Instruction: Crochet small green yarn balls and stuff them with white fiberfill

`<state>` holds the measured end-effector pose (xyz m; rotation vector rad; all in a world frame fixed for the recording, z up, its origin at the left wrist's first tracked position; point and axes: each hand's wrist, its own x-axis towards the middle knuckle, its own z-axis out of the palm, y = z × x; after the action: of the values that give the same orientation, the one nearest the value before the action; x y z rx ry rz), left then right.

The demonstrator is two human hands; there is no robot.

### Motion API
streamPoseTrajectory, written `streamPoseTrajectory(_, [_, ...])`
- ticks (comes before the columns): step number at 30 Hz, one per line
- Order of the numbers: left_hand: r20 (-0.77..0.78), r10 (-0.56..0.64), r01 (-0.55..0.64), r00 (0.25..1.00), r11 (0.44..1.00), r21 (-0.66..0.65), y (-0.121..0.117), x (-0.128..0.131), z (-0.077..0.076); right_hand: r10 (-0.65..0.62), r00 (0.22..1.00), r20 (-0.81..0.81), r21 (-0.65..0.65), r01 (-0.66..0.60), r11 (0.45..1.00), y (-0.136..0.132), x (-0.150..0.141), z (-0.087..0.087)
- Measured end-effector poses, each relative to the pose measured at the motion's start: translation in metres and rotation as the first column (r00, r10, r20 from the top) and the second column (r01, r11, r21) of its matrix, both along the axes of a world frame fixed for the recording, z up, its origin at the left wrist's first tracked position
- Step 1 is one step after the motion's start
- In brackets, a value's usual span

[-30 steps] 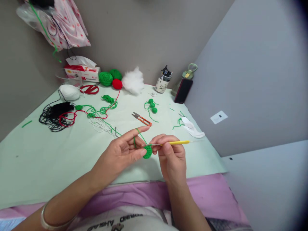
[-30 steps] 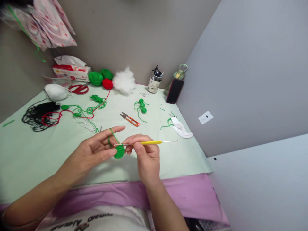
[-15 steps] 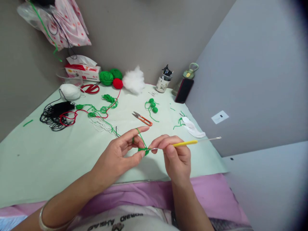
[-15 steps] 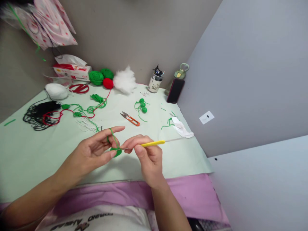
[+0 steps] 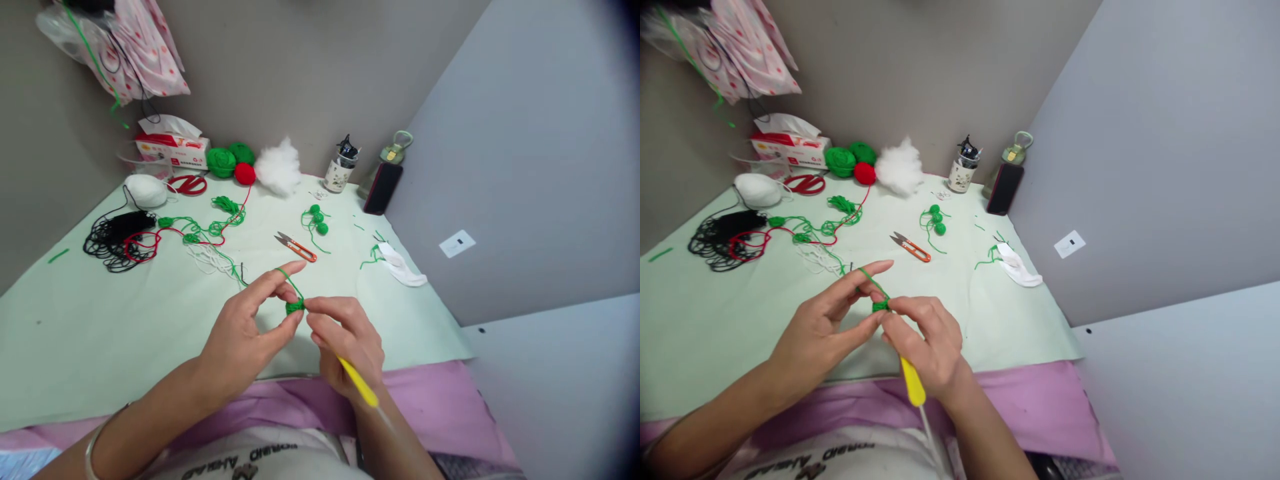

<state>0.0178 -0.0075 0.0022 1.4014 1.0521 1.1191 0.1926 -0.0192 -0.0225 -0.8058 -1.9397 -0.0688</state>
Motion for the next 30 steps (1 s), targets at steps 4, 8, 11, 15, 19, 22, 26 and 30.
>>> streamPoseTrajectory(4, [0.306, -0.106, 0.180, 0.946, 0.957, -0.227, 0.002, 0.000, -0.004, -0.120, 0.990, 0.071, 0.093, 0.113, 0.989, -0.001, -0.001, -0.010])
streamPoseTrajectory(8, [0.605, -0.147, 0.461, 0.782, 0.790, -0.404, 0.008, -0.002, -0.006, 0.031, 0.987, -0.157, -0.016, -0.034, 0.999, 0.000, -0.002, -0.010])
streamPoseTrajectory(11, [0.591, -0.130, 0.426, 0.796, 0.814, -0.395, 0.012, -0.006, -0.004, 0.061, 0.898, -0.435, -0.177, -0.152, 0.972, 0.002, -0.003, -0.001])
streamPoseTrajectory(15, [0.516, -0.145, 0.345, 0.844, 0.884, -0.315, 0.013, -0.009, -0.002, 0.023, 0.686, -0.728, -0.318, -0.367, 0.874, 0.006, -0.006, 0.009])
streamPoseTrajectory(19, [0.461, -0.180, 0.322, 0.869, 0.912, -0.252, 0.011, -0.004, -0.004, 0.069, 0.713, -0.697, -0.340, -0.414, 0.844, 0.008, -0.010, 0.008])
streamPoseTrajectory(22, [0.446, -0.160, 0.290, 0.880, 0.926, -0.240, 0.009, 0.000, -0.005, 0.035, 0.812, -0.583, -0.339, -0.283, 0.897, 0.006, -0.012, 0.004])
streamPoseTrajectory(26, [0.514, -0.079, 0.260, 0.854, 0.921, -0.289, 0.009, 0.006, -0.005, -0.001, 0.923, -0.384, -0.212, -0.087, 0.973, 0.003, -0.012, -0.004])
streamPoseTrajectory(30, [0.617, -0.108, 0.420, 0.780, 0.821, -0.388, 0.014, 0.007, -0.006, 0.009, 0.952, -0.307, -0.132, -0.052, 0.990, 0.004, -0.011, -0.007])
